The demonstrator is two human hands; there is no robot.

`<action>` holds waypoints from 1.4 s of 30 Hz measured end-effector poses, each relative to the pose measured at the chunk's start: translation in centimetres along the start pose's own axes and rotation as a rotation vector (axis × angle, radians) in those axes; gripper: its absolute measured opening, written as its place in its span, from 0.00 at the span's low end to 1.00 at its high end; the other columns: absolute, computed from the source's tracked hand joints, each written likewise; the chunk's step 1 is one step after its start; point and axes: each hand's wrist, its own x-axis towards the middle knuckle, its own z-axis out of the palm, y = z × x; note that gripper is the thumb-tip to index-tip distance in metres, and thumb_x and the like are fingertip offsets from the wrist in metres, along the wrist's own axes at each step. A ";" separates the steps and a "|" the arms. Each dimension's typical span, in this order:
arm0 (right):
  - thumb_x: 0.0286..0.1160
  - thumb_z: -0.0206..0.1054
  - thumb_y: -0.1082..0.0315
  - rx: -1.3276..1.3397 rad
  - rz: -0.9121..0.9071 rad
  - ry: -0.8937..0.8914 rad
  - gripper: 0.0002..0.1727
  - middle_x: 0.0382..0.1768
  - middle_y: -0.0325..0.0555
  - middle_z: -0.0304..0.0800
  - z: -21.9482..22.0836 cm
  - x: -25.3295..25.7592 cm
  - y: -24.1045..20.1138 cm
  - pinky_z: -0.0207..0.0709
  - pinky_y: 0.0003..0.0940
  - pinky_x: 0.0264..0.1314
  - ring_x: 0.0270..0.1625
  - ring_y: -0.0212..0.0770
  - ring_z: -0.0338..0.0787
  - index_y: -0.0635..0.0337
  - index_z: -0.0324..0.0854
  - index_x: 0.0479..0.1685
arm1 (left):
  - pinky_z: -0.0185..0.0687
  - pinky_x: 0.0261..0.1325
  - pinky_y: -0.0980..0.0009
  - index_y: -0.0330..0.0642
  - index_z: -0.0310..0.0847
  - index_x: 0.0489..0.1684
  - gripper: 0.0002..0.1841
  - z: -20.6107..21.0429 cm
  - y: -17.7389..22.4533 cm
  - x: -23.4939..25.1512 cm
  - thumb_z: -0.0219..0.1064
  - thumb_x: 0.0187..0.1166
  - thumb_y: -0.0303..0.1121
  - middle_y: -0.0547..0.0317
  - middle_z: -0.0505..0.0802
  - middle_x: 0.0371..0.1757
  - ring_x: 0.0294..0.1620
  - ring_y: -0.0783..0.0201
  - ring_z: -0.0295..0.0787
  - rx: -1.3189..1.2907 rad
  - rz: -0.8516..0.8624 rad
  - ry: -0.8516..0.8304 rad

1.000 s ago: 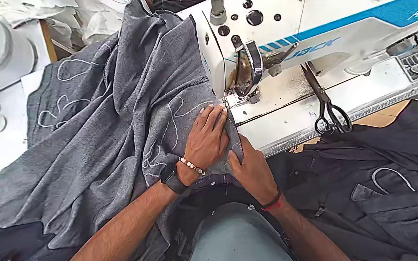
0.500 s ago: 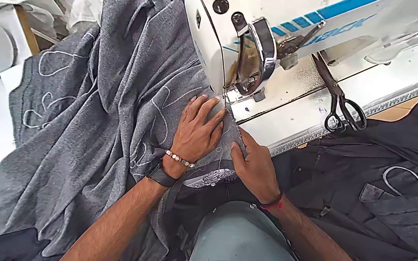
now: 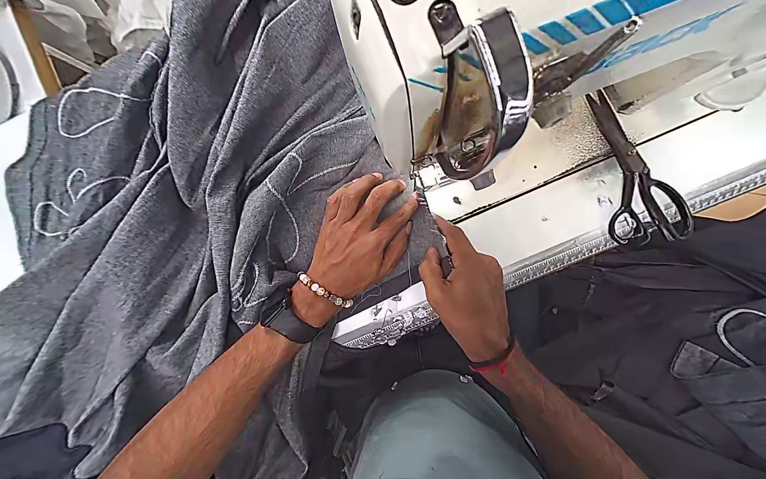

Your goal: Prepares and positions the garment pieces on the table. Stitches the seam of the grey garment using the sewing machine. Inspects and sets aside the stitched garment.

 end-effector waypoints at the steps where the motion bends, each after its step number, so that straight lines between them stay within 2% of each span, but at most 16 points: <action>1: 0.76 0.61 0.62 -0.003 0.005 0.003 0.25 0.18 0.36 0.83 0.1 0.3 0.0 0.71 0.38 0.18 0.17 0.36 0.79 0.51 0.84 0.73 | 0.57 0.85 0.49 0.59 0.85 0.73 0.21 0.0 0.0 0.1 0.54 0.87 0.46 0.55 0.83 0.78 0.83 0.48 0.70 0.001 0.005 -0.004; 10: 0.77 0.63 0.63 -0.047 0.004 0.025 0.17 0.17 0.36 0.81 1.0 3.1 -0.8 0.71 0.42 0.17 0.17 0.40 0.81 0.52 0.82 0.63 | 0.60 0.80 0.48 0.56 0.93 0.59 0.17 -0.5 -1.2 1.1 0.60 0.86 0.46 0.53 0.87 0.73 0.77 0.47 0.75 0.023 0.114 0.028; 14: 0.77 0.64 0.61 -0.042 0.023 0.014 0.16 0.18 0.37 0.82 1.2 4.1 -1.1 0.73 0.44 0.19 0.19 0.43 0.84 0.53 0.77 0.62 | 0.63 0.85 0.50 0.50 0.89 0.64 0.18 -0.6 0.5 0.5 0.55 0.87 0.39 0.54 0.84 0.78 0.84 0.47 0.71 -0.016 0.035 -0.035; 19: 0.79 0.63 0.54 0.030 -0.004 -0.124 0.31 0.21 0.41 0.81 0.1 5.2 -0.7 0.77 0.47 0.21 0.20 0.45 0.83 0.57 0.67 0.79 | 0.45 0.92 0.38 0.60 0.83 0.75 0.23 -0.5 -0.5 0.2 0.49 0.89 0.45 0.54 0.78 0.85 0.91 0.41 0.58 -0.117 -0.055 -0.081; 21: 0.81 0.64 0.44 0.071 -0.062 -0.243 0.33 0.28 0.47 0.87 -1.6 6.2 0.1 0.81 0.50 0.26 0.25 0.47 0.86 0.56 0.73 0.78 | 0.38 0.90 0.32 0.59 0.79 0.79 0.26 -0.9 -1.9 0.5 0.49 0.87 0.53 0.57 0.76 0.86 0.93 0.41 0.55 -0.112 -0.048 -0.125; 22: 0.83 0.63 0.41 0.045 -0.086 -0.235 0.30 0.25 0.48 0.86 -2.4 6.7 0.6 0.79 0.52 0.24 0.22 0.48 0.85 0.55 0.80 0.70 | 0.38 0.91 0.33 0.58 0.76 0.80 0.29 -0.9 -2.6 0.7 0.50 0.85 0.58 0.62 0.73 0.89 0.94 0.45 0.53 -0.101 -0.069 -0.138; 23: 0.84 0.61 0.39 -0.027 -0.085 -0.188 0.26 0.20 0.48 0.84 -3.3 7.0 0.9 0.76 0.53 0.20 0.20 0.50 0.83 0.53 0.88 0.54 | 0.40 0.90 0.34 0.57 0.73 0.82 0.33 -0.9 -3.1 0.8 0.50 0.83 0.62 0.64 0.69 0.91 0.95 0.46 0.51 -0.088 -0.088 -0.142; 24: 0.85 0.57 0.37 -0.151 -0.048 -0.122 0.28 0.18 0.49 0.81 -4.1 7.3 1.1 0.72 0.54 0.19 0.21 0.53 0.83 0.51 0.87 0.35 | 0.40 0.91 0.34 0.57 0.71 0.84 0.36 -0.9 -3.4 0.9 0.50 0.81 0.66 0.65 0.67 0.93 0.95 0.45 0.49 -0.078 -0.105 -0.143; 25: 0.86 0.53 0.36 -0.303 0.020 -0.075 0.32 0.18 0.50 0.81 -4.8 7.4 1.4 0.70 0.58 0.21 0.24 0.56 0.84 0.51 0.82 0.24 | 0.40 0.91 0.33 0.57 0.70 0.86 0.39 -0.9 -3.6 1.0 0.50 0.79 0.69 0.63 0.65 0.94 0.96 0.43 0.46 -0.071 -0.119 -0.142; 26: 0.86 0.50 0.34 -0.431 0.069 -0.031 0.35 0.19 0.52 0.82 -5.4 7.3 1.9 0.70 0.61 0.24 0.27 0.59 0.86 0.53 0.80 0.22 | 0.40 0.90 0.32 0.57 0.69 0.86 0.41 -0.9 -3.5 0.9 0.49 0.78 0.71 0.60 0.63 0.95 0.96 0.40 0.45 -0.063 -0.134 -0.144; 29: 0.87 0.54 0.42 -0.532 0.082 0.114 0.27 0.33 0.54 0.91 -6.6 6.2 3.2 0.76 0.64 0.36 0.39 0.60 0.91 0.55 0.89 0.39 | 0.45 0.84 0.26 0.61 0.69 0.86 0.43 -1.4 -3.0 1.0 0.46 0.75 0.76 0.56 0.58 0.96 0.94 0.32 0.46 -0.033 -0.177 -0.164; 32: 0.87 0.59 0.50 -0.268 -0.052 0.104 0.22 0.43 0.54 0.91 -5.8 5.2 3.0 0.81 0.60 0.48 0.47 0.56 0.90 0.59 0.89 0.51 | 0.43 0.82 0.21 0.68 0.62 0.90 0.46 -0.9 -3.2 1.2 0.43 0.71 0.80 0.51 0.54 0.97 0.95 0.30 0.41 -0.029 -0.205 -0.188; 34: 0.81 0.65 0.44 -0.181 -0.140 0.081 0.24 0.45 0.51 0.90 -3.5 5.0 2.9 0.82 0.57 0.53 0.50 0.54 0.88 0.57 0.89 0.53 | 0.44 0.81 0.21 0.72 0.65 0.88 0.42 -1.1 -3.2 1.2 0.45 0.74 0.77 0.50 0.60 0.95 0.95 0.31 0.42 -0.019 -0.140 -0.149; 38: 0.71 0.70 0.39 -0.292 -0.121 0.198 0.23 0.43 0.45 0.84 -0.1 4.4 2.9 0.69 0.56 0.55 0.52 0.53 0.81 0.48 0.89 0.49 | 0.61 0.87 0.46 0.66 0.85 0.72 0.20 -0.7 -3.0 0.7 0.54 0.89 0.47 0.52 0.86 0.76 0.83 0.46 0.72 -0.064 0.254 0.048; 40: 0.72 0.71 0.43 -0.267 -0.106 0.225 0.19 0.44 0.44 0.85 -0.2 4.2 3.1 0.70 0.56 0.56 0.54 0.53 0.81 0.46 0.91 0.48 | 0.71 0.83 0.53 0.56 0.87 0.71 0.19 -0.8 -2.2 1.1 0.56 0.87 0.38 0.50 0.87 0.73 0.80 0.49 0.77 -0.101 0.350 0.000; 42: 0.73 0.71 0.45 -0.250 -0.102 0.252 0.18 0.45 0.43 0.86 -0.2 4.0 3.3 0.71 0.55 0.55 0.54 0.51 0.81 0.45 0.92 0.49 | 0.82 0.71 0.58 0.51 0.89 0.65 0.16 -1.3 -1.1 1.9 0.58 0.86 0.34 0.52 0.90 0.67 0.73 0.51 0.84 -0.095 0.347 -0.028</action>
